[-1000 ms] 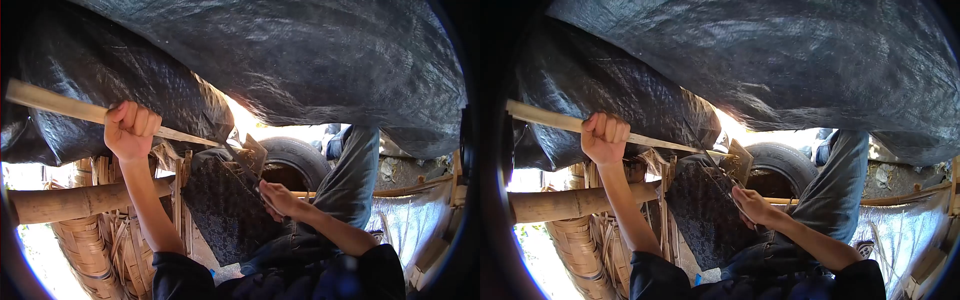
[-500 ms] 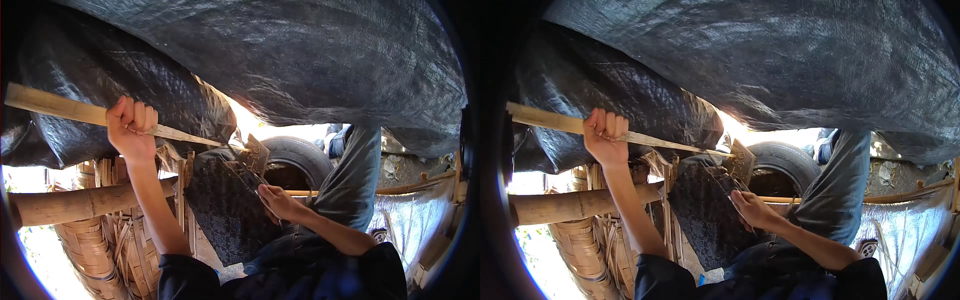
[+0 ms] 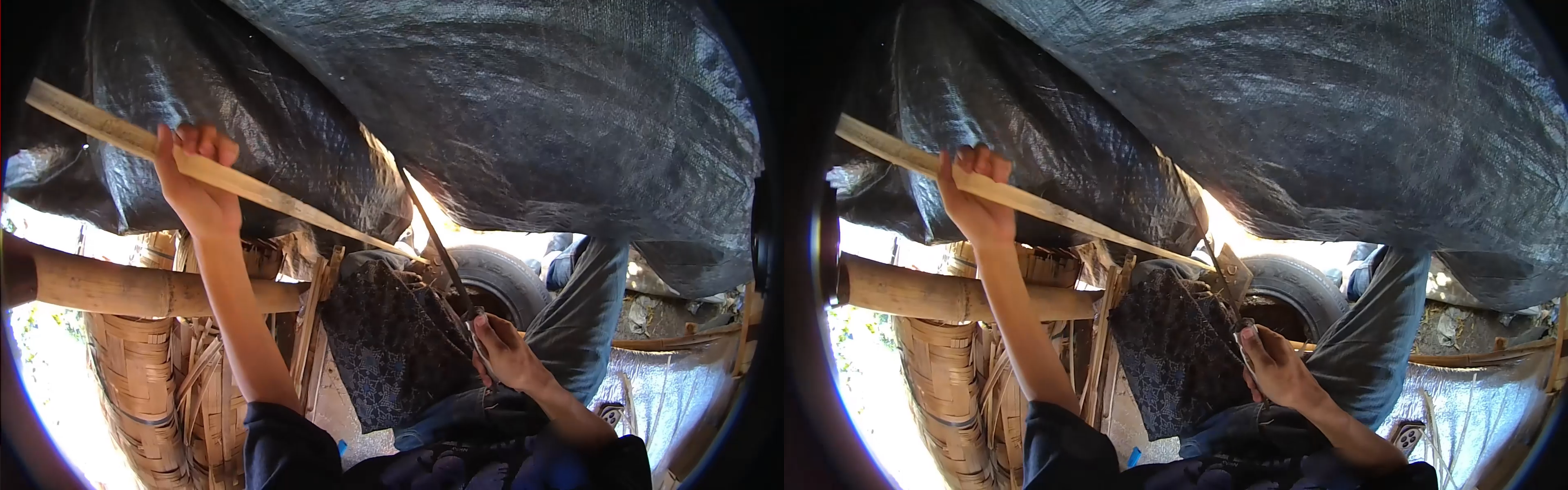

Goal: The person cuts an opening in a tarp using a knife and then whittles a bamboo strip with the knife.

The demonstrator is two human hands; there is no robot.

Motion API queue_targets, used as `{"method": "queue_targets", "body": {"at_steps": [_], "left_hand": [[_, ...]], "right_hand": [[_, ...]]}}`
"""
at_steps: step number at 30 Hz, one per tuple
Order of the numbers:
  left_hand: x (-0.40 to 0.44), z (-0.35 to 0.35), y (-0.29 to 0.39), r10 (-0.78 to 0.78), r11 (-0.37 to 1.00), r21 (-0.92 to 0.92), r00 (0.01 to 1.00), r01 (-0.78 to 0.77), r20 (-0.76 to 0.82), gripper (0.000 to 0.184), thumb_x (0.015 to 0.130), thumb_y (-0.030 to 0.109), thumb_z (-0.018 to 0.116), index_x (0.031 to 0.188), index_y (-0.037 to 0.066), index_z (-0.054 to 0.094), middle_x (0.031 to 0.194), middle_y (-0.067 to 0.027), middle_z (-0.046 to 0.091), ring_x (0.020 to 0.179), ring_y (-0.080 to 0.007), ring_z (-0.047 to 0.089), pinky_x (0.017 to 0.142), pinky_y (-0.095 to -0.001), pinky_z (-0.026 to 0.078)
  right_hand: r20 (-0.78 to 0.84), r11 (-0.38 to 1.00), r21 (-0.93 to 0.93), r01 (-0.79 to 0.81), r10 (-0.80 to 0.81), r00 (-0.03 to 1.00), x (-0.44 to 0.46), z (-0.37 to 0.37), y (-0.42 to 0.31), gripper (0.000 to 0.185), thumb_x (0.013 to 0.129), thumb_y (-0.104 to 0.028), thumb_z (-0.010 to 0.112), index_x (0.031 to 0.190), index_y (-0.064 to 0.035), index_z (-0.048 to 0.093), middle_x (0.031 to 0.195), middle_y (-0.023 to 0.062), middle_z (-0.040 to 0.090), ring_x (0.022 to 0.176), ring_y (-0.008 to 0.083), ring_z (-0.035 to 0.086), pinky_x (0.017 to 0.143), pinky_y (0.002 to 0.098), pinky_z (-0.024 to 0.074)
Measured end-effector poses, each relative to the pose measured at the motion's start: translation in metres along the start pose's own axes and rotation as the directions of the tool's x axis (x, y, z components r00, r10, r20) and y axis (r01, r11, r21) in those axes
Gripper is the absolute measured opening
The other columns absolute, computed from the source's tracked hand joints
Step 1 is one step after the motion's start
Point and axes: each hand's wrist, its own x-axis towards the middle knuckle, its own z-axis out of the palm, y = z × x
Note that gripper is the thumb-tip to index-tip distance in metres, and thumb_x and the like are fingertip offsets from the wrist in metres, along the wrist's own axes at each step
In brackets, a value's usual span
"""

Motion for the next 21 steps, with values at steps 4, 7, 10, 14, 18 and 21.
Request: {"method": "queue_targets", "body": {"at_steps": [4,7,10,14,18,21], "left_hand": [[0.009,0.01,0.018,-0.093,0.992,0.102,0.962,0.069,0.255,0.043,0.095,0.036,0.038,0.06,0.015,0.025,0.052,0.0028,0.02,0.042,-0.0066,0.016,0.043,-0.0222,0.016],[0.002,0.015,0.013,-0.054,0.991,0.126,0.992,0.039,0.115,0.045,0.094,0.038,0.041,0.06,0.015,0.023,0.05,0.0033,0.016,0.042,-0.0068,0.013,0.042,-0.024,0.012],[-0.002,0.024,0.007,0.088,0.965,0.255,0.991,-0.06,-0.1,0.044,0.094,0.036,0.043,0.061,0.016,0.022,0.049,0.0038,0.016,0.042,-0.0068,0.012,0.042,-0.0249,0.012],[-0.009,0.038,0.005,0.185,0.937,0.331,0.962,-0.111,-0.201,0.042,0.093,0.027,0.044,0.059,0.017,0.021,0.047,0.0043,0.016,0.041,-0.0061,0.012,0.042,-0.0246,0.012],[-0.006,0.046,0.002,0.215,0.919,0.378,0.944,-0.109,-0.25,0.041,0.091,0.022,0.043,0.058,0.017,0.02,0.046,0.0044,0.017,0.041,-0.0058,0.012,0.042,-0.0251,0.012],[-0.007,0.031,0.005,0.215,0.928,0.347,0.957,-0.137,-0.196,0.04,0.09,0.021,0.045,0.058,0.016,0.02,0.047,0.0045,0.017,0.042,-0.0058,0.013,0.043,-0.0252,0.012]], "right_hand": [[-0.003,1.0,0.002,0.025,-0.025,1.0,-0.005,0.011,-0.006,0.052,0.092,-0.052,0.03,0.082,-0.0029,0.043,0.051,0.0049,0.044,0.04,0.0119,0.047,0.038,0.0252,0.0388],[0.051,0.993,0.072,0.097,-0.101,0.994,-0.007,0.02,-0.012,0.053,0.091,-0.054,0.031,0.081,-0.0029,0.043,0.051,0.0046,0.044,0.039,0.0111,0.046,0.038,0.0245,0.0382],[0.071,0.979,0.134,0.155,-0.165,0.984,-0.014,0.035,-0.025,0.052,0.091,-0.053,0.031,0.079,-0.0037,0.041,0.05,0.0027,0.041,0.039,0.0097,0.044,0.037,0.024,0.0374],[0.17,0.929,0.326,0.173,-0.238,0.956,0.0,0.059,-0.019,0.048,0.094,-0.048,0.029,0.078,-0.0042,0.04,0.049,0.0004,0.038,0.037,0.0086,0.042,0.036,0.0247,0.0371],[0.21,0.974,0.199,0.105,-0.147,0.967,0.027,0.064,0.0,0.047,0.095,-0.047,0.028,0.078,-0.0046,0.039,0.048,0.0013,0.039,0.036,0.0101,0.042,0.035,0.0249,0.0373],[0.214,0.95,0.294,0.107,-0.175,0.961,0.007,0.045,-0.034,0.045,0.095,-0.046,0.028,0.078,-0.0055,0.038,0.049,0.0032,0.039,0.036,0.0102,0.041,0.035,0.025,0.0372]]}}
